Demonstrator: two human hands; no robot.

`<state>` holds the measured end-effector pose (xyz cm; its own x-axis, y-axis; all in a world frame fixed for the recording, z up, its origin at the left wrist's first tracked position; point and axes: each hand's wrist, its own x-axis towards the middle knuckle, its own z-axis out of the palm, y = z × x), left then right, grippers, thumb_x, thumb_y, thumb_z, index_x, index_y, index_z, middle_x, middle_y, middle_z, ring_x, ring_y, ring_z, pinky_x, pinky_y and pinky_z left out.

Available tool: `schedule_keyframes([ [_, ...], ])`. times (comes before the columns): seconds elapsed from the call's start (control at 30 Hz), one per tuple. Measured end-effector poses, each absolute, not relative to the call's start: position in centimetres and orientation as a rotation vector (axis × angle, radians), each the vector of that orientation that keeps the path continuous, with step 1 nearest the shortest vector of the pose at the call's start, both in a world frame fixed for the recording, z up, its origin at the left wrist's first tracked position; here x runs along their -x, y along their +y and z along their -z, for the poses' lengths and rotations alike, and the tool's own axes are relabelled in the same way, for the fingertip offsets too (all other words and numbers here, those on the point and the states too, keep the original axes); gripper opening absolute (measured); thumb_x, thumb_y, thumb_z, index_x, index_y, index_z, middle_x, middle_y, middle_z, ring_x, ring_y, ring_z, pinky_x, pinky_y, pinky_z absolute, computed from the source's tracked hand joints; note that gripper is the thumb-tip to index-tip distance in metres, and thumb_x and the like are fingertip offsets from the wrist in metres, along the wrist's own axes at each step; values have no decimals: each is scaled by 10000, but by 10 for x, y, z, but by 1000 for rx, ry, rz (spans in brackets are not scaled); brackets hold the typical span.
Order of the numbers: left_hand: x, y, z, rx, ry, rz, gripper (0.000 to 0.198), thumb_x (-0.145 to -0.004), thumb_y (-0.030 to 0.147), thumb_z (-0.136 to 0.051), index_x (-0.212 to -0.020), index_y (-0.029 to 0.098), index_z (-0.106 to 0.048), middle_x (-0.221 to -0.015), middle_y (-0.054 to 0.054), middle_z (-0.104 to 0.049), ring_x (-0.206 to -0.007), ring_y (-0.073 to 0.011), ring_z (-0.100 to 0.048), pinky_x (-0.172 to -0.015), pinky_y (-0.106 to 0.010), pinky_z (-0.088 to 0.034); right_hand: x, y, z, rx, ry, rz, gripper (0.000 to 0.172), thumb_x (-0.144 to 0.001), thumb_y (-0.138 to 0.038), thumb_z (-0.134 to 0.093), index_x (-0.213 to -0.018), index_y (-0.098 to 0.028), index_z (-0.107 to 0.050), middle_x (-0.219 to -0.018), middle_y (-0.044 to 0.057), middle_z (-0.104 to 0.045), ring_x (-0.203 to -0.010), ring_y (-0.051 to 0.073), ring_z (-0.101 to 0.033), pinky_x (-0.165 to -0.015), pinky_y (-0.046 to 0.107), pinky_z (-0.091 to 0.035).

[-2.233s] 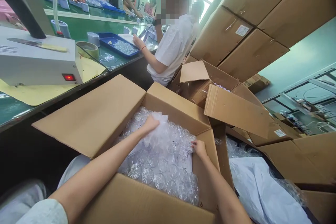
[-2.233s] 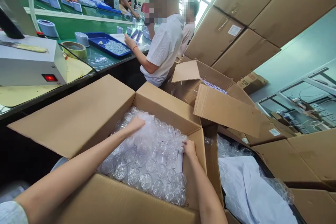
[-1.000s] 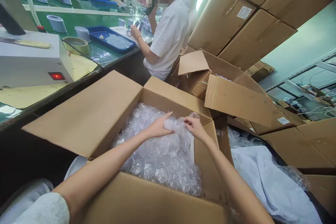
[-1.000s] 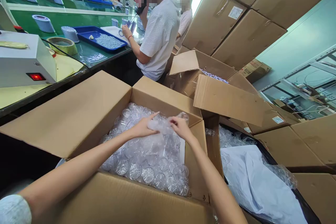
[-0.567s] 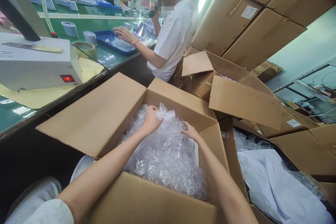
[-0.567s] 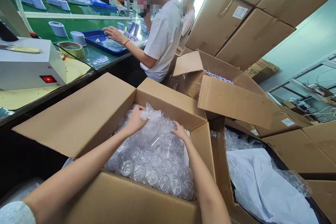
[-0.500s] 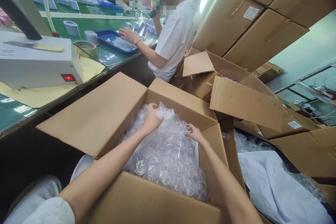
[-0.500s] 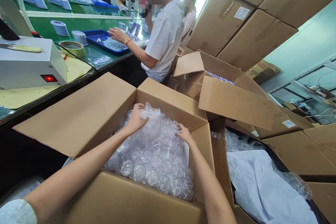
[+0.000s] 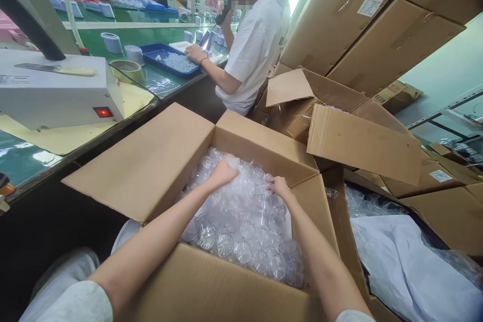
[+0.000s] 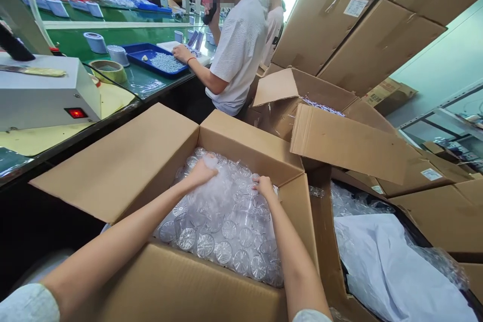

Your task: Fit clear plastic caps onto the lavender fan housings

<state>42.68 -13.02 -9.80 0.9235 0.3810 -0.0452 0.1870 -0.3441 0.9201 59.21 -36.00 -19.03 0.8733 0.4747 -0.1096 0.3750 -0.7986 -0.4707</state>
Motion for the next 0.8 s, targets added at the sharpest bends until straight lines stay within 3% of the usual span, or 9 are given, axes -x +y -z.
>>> schedule_keyframes([
  [0.2, -424, -134, 98, -2015, 320, -132, 153, -793, 123, -632, -946, 128, -614, -818, -20, -633, -738, -149, -585, -695, -284, -471, -594, -376, 155, 2668, -662, -337, 206, -976, -318, -609, -1101, -157, -639, -1107, 72, -648, -918, 195, -649, -808, 376, -568],
  [0.3, -421, -139, 96, -2053, 231, -101, 397, -711, 125, -654, -1107, 133, -623, -809, -46, -675, -738, -196, -614, -674, -286, -452, -591, -380, 127, 2611, -760, -324, 188, -974, -318, -611, -1042, -146, -649, -1046, 58, -658, -885, 189, -649, -791, 367, -566],
  [0.37, -420, -144, 94, -2056, 145, -82, 608, -675, 198, -715, -1265, 160, -572, -881, -60, -711, -795, -227, -647, -700, -288, -461, -585, -371, 112, 2521, -884, -356, 182, -966, -317, -624, -972, -139, -657, -966, 42, -667, -844, 178, -650, -782, 360, -563],
  [0.43, -421, -149, 93, -2045, 58, -69, 704, -635, 281, -778, -1302, 211, -563, -976, -52, -729, -882, -238, -663, -741, -278, -470, -575, -352, 104, 2400, -1014, -408, 187, -949, -321, -651, -914, -137, -664, -895, 26, -674, -798, 166, -653, -767, 350, -563],
  [0.5, -423, -150, 94, -2040, 29, -71, 500, -662, 337, -770, -1136, 217, -666, -971, -33, -737, -903, -230, -664, -746, -263, -465, -566, -327, 102, 2282, -1101, -446, 195, -928, -330, -679, -904, -136, -675, -873, 21, -683, -777, 162, -658, -754, 342, -566],
  [0.57, -426, -147, 96, -2050, 88, -87, 214, -769, 355, -675, -878, 173, -708, -829, -28, -726, -804, -208, -656, -689, -259, -450, -562, -303, 106, 2206, -1120, -431, 211, -943, -344, -656, -979, -137, -677, -932, 37, -690, -820, 174, -668, -770, 353, -571],
  [0.67, -428, -133, 100, -2075, 252, -127, 238, -851, 327, -593, -720, 136, -649, -705, -26, -661, -692, -167, -606, -641, -266, -435, -566, -279, 119, 2214, -1042, -320, 273, -993, -345, -573, -1181, -153, -618, -1185, 92, -631, -1043, 234, -630, -888, 435, -544],
  [0.8, -426, -119, 103, -2093, 357, -88, 222, -874, 324, -640, -799, 116, -625, -773, -10, -633, -706, -129, -592, -681, -285, -497, -574, -278, 145, 2427, -898, -249, 322, -954, -317, -633, -1240, -176, -591, -1367, 108, -517, -1232, 301, -510, -1029, 542, -432],
])
